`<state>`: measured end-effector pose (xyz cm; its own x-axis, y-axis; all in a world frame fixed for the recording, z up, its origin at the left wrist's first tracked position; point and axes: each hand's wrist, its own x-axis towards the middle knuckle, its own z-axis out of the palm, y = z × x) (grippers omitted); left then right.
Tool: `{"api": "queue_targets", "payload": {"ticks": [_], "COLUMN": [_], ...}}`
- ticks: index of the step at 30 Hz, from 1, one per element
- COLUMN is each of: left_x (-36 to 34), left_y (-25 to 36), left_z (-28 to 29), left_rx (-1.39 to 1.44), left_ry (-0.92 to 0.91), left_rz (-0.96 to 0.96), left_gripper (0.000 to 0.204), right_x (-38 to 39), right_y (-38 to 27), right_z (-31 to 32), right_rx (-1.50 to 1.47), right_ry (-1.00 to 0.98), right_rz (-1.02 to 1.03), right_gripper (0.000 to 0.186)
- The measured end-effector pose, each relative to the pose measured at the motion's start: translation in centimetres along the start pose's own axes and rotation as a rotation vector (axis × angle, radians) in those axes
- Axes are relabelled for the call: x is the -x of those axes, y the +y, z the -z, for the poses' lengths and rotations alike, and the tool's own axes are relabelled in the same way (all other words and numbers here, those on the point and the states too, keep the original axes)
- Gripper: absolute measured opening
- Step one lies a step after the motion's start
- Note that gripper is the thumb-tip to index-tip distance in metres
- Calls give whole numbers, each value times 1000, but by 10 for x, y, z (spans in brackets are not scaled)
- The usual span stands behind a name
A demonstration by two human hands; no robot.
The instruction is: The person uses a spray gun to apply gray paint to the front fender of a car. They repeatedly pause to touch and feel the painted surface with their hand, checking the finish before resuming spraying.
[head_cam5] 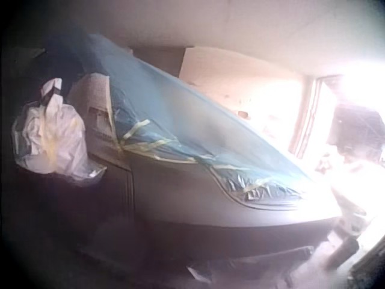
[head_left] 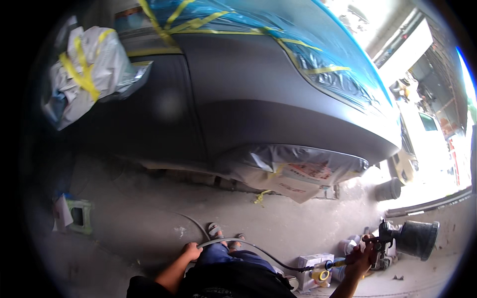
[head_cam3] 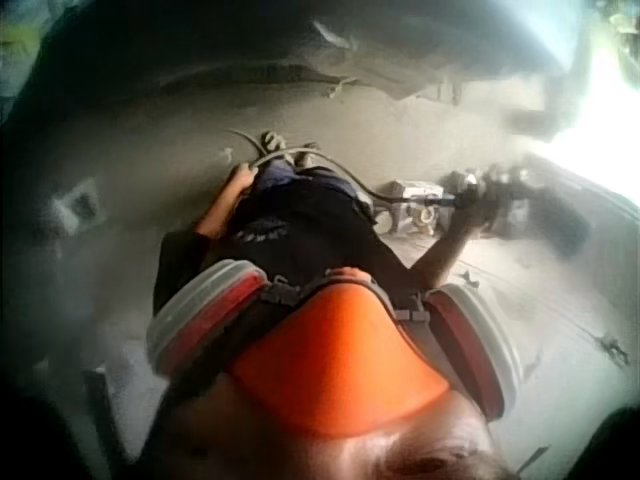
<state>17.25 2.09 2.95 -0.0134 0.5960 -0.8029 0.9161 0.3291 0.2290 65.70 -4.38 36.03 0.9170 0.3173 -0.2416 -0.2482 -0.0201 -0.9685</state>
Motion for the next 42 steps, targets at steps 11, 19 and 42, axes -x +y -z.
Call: {"api": "queue_targets", "payload": {"ticks": [11, 19, 42], "left_x": [18, -23, -43], "left_y": [-139, -196, -334], "left_z": [8, 80, 196], "left_rx": [-14, -26, -172], "left_ry": [136, -22, -118], "left_rz": [-6, -16, -7], "left_gripper": [43, 55, 59], "right_x": [125, 193, 307], "right_y": [120, 98, 186], "right_z": [-108, -140, -163], "right_rx": [373, 362, 183], "right_ry": [-1062, -652, -266], "right_rz": [241, 210, 11], "right_gripper": [30, 34, 24]}}
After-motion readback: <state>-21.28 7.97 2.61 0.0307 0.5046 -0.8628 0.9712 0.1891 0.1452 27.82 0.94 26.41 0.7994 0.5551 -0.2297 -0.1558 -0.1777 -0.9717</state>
